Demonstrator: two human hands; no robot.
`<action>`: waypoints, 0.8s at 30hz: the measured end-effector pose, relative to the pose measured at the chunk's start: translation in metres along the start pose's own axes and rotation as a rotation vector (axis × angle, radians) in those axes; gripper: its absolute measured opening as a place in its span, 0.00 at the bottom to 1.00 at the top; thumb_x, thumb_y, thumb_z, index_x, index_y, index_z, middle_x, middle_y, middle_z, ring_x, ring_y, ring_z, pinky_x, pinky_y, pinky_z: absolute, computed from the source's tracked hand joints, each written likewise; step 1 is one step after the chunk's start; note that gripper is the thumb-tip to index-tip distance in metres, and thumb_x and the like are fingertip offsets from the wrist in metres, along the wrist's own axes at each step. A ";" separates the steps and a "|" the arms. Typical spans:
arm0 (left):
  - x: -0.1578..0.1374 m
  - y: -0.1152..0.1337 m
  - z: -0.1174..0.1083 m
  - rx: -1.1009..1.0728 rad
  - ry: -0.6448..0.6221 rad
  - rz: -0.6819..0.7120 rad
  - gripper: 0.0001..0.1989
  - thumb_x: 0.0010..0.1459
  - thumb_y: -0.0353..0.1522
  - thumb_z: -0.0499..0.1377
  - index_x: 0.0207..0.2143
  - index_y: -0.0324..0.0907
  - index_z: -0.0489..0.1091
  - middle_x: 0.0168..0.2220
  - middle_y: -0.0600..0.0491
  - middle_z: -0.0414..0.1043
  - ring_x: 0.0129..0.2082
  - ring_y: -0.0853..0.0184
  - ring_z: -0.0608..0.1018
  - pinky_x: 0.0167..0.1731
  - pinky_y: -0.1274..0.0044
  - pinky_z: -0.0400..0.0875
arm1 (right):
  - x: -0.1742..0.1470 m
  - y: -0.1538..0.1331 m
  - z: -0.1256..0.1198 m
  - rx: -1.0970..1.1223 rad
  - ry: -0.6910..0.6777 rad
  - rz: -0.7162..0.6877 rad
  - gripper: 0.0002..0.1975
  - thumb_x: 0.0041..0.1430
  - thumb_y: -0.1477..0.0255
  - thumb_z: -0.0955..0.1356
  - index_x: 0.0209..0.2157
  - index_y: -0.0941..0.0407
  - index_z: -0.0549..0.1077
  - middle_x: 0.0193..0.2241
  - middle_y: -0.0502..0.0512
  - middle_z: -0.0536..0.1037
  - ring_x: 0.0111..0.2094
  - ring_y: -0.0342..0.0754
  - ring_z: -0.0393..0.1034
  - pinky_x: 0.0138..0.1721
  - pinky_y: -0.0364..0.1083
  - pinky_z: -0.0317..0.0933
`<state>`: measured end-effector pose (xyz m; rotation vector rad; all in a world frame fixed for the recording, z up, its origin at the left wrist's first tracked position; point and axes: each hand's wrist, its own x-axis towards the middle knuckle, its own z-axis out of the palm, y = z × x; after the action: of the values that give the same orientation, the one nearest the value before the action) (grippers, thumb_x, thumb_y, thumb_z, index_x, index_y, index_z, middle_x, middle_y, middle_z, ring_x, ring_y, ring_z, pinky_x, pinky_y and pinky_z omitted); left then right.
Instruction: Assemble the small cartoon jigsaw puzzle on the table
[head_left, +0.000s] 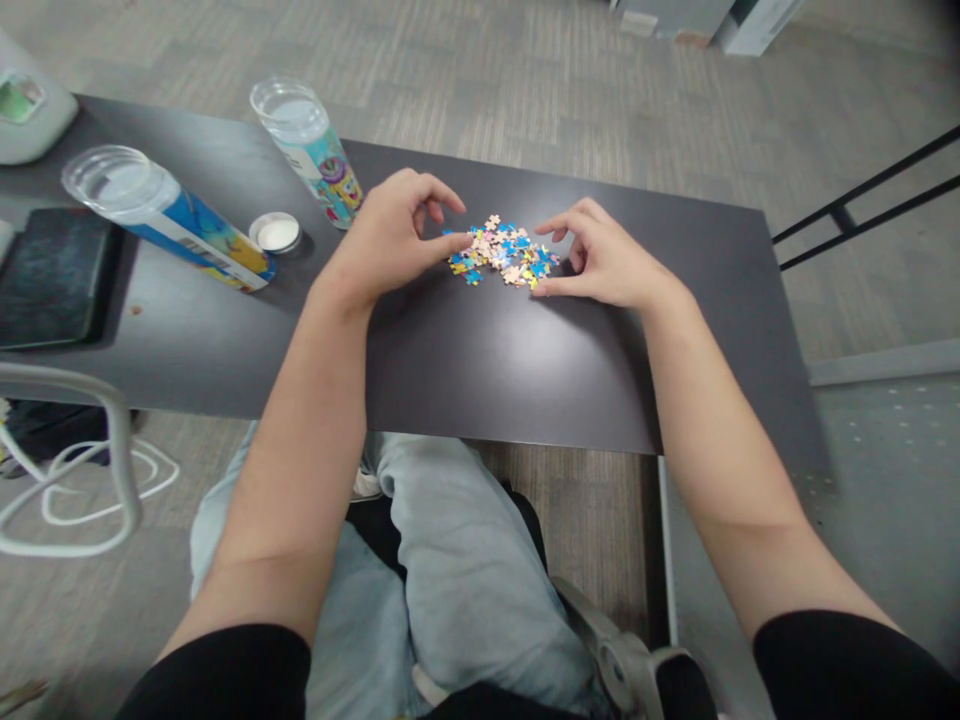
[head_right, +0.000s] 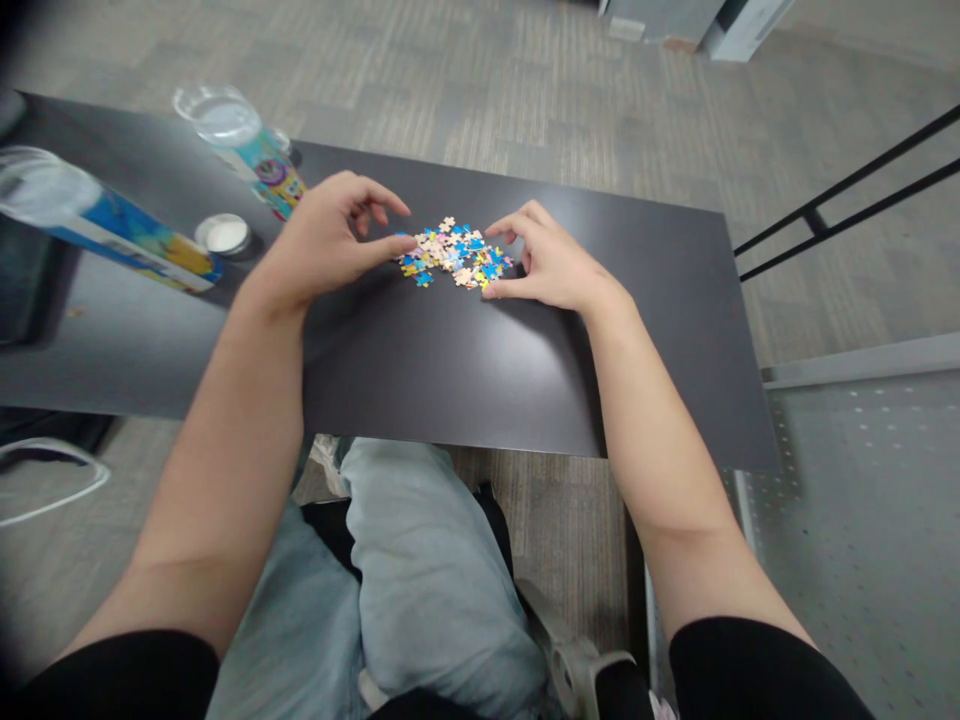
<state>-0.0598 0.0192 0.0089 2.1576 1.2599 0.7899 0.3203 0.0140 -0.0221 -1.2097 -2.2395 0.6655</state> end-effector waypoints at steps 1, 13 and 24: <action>0.000 -0.003 -0.003 0.012 0.013 -0.009 0.44 0.64 0.75 0.75 0.64 0.54 0.87 0.56 0.48 0.84 0.59 0.45 0.80 0.65 0.48 0.78 | -0.001 0.006 -0.004 0.008 -0.023 0.000 0.51 0.52 0.39 0.95 0.69 0.47 0.87 0.66 0.64 0.82 0.47 0.63 0.85 0.53 0.66 0.87; 0.003 -0.001 0.054 0.207 -0.142 0.107 0.67 0.63 0.63 0.83 0.92 0.43 0.68 0.91 0.27 0.65 0.91 0.24 0.66 0.91 0.41 0.53 | 0.012 0.023 0.023 -0.051 0.167 -0.015 0.31 0.77 0.40 0.79 0.64 0.49 0.87 0.56 0.66 0.88 0.55 0.72 0.85 0.66 0.73 0.81; 0.037 0.020 0.082 0.238 -0.120 0.184 0.49 0.71 0.54 0.75 0.85 0.38 0.78 0.85 0.27 0.74 0.86 0.29 0.74 0.87 0.43 0.64 | 0.017 0.025 0.025 0.054 0.273 0.024 0.34 0.83 0.31 0.65 0.51 0.46 0.84 0.50 0.62 0.88 0.53 0.67 0.83 0.66 0.68 0.80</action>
<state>0.0242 0.0321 -0.0267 2.5008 1.1557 0.5955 0.3111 0.0362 -0.0532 -1.2226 -1.9731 0.5311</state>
